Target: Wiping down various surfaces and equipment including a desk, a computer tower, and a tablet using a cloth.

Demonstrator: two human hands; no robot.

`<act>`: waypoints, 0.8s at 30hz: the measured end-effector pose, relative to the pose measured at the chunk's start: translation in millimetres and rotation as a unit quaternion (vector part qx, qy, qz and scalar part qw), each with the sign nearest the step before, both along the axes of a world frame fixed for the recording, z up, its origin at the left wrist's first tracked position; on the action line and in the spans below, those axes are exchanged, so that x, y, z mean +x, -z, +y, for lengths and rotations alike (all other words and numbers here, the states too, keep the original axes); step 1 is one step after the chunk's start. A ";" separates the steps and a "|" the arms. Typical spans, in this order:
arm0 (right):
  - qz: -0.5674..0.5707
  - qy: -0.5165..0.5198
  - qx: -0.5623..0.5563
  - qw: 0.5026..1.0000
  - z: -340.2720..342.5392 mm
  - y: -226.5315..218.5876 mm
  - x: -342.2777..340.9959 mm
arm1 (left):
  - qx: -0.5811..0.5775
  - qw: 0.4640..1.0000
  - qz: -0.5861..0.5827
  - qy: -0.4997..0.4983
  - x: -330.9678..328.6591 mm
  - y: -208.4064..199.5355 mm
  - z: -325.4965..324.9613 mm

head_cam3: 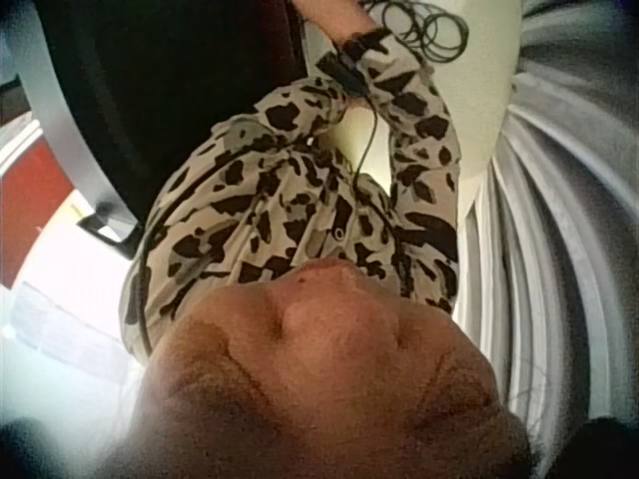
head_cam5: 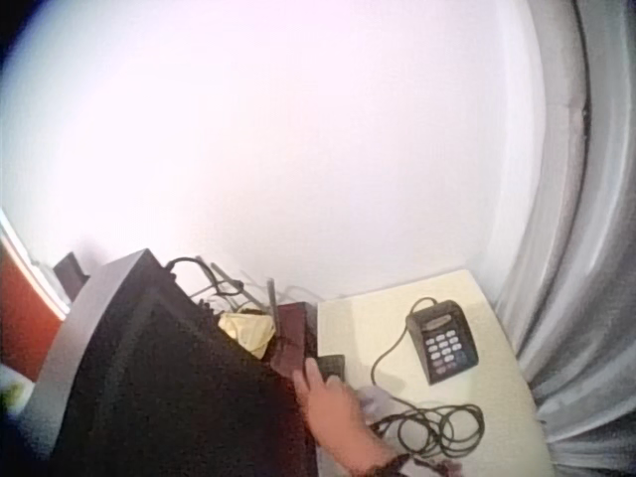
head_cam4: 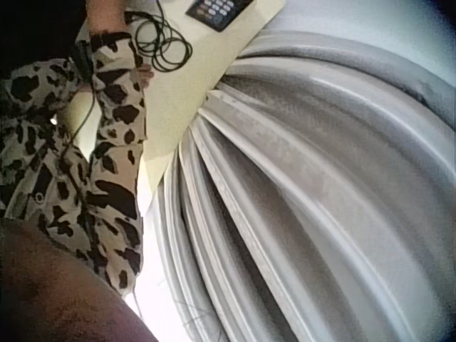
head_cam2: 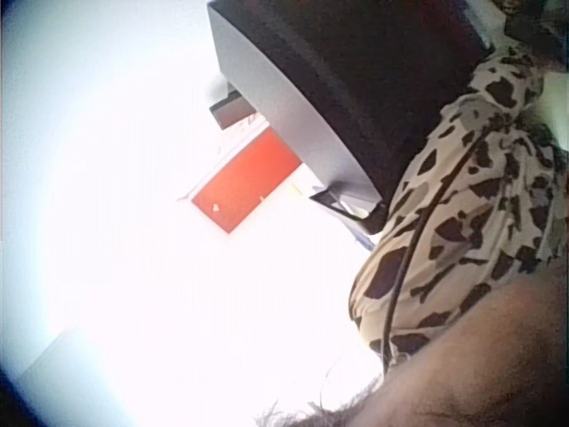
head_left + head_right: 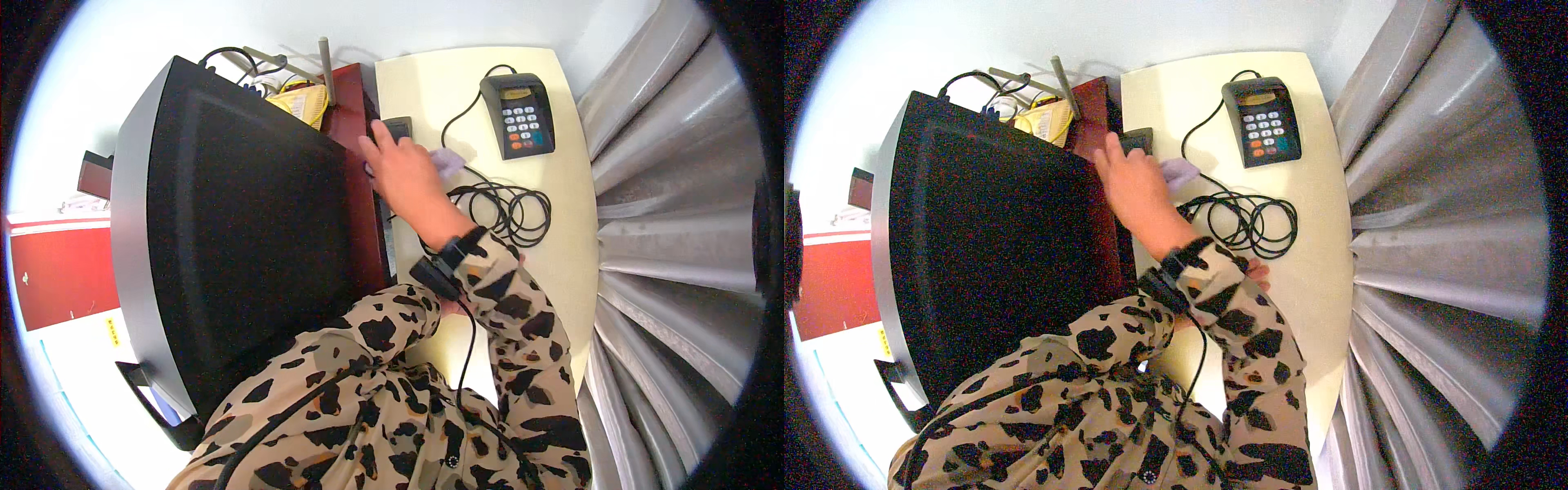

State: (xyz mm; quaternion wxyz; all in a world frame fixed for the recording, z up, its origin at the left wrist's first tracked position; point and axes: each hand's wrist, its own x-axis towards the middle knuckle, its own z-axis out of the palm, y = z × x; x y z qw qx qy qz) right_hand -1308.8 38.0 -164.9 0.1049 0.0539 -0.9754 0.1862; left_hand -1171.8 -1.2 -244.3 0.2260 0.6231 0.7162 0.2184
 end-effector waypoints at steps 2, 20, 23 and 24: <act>0.023 -0.013 -0.027 0.999 -2.9 8.6 -13.6 | -0.010 1.000 -0.002 0.005 -0.2 0.5 -1.1; -0.143 0.000 0.083 0.986 41.9 6.7 13.9 | -0.057 0.998 -0.034 0.018 0.4 9.2 -6.4; -0.042 -0.017 0.060 0.997 30.7 10.6 6.0 | -0.065 0.997 -0.034 0.021 0.3 10.9 -6.3; -0.044 -0.008 0.062 0.997 29.4 24.2 4.9 | -0.063 0.997 -0.036 0.031 2.2 10.3 -2.2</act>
